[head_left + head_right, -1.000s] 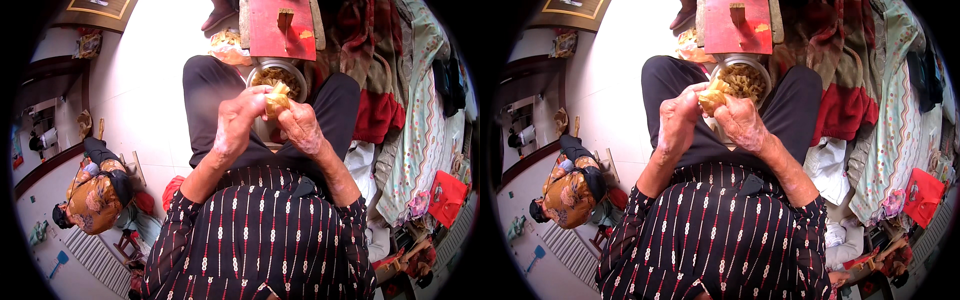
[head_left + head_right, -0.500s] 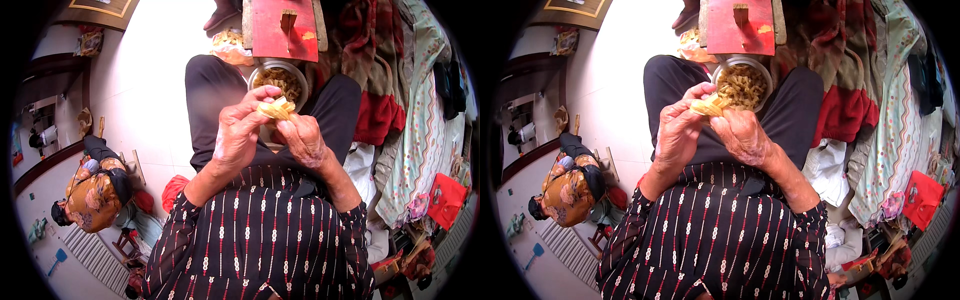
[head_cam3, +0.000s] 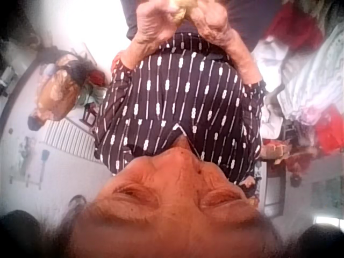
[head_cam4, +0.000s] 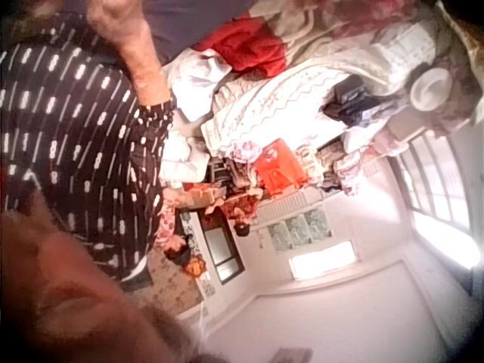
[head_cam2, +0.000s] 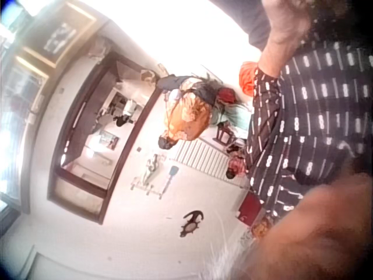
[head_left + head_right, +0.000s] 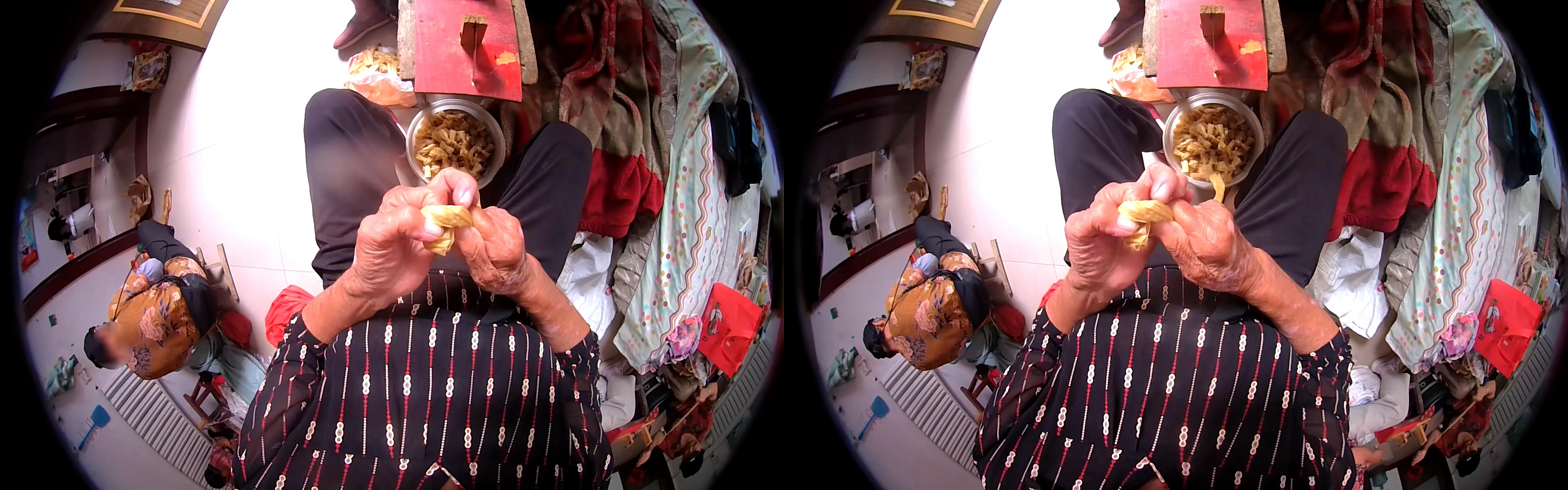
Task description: The person prepares and knots long strips of food material by hand, placing the finished items into a bowl.
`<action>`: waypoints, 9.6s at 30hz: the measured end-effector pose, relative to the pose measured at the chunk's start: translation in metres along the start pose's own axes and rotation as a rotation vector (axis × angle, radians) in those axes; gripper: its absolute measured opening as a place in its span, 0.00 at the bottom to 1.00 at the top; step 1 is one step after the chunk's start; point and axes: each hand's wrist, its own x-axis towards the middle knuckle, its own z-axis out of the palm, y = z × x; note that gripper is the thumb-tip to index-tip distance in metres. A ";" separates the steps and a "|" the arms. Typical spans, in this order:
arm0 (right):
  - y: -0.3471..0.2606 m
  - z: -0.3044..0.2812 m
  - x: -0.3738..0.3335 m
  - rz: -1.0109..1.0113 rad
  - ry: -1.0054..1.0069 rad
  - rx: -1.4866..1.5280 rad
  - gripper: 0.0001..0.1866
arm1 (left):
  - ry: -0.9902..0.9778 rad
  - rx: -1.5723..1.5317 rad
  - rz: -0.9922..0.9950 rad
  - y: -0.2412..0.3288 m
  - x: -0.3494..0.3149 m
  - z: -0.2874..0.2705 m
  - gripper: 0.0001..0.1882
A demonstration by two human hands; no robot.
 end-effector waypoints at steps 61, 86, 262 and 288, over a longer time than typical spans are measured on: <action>0.020 -0.050 -0.004 0.357 -0.344 0.293 0.05 | -0.452 1.469 -0.021 0.066 0.003 -0.055 0.33; 0.016 -0.072 -0.004 0.435 -0.388 0.440 0.05 | -0.331 1.168 -0.202 0.032 0.009 -0.013 0.07; 0.052 0.031 -0.026 0.233 -0.218 -0.244 0.11 | 0.080 0.583 0.467 -0.028 -0.007 -0.057 0.13; 0.018 0.015 -0.043 0.495 -0.291 0.122 0.07 | -0.044 -0.195 0.077 -0.022 -0.019 -0.035 0.08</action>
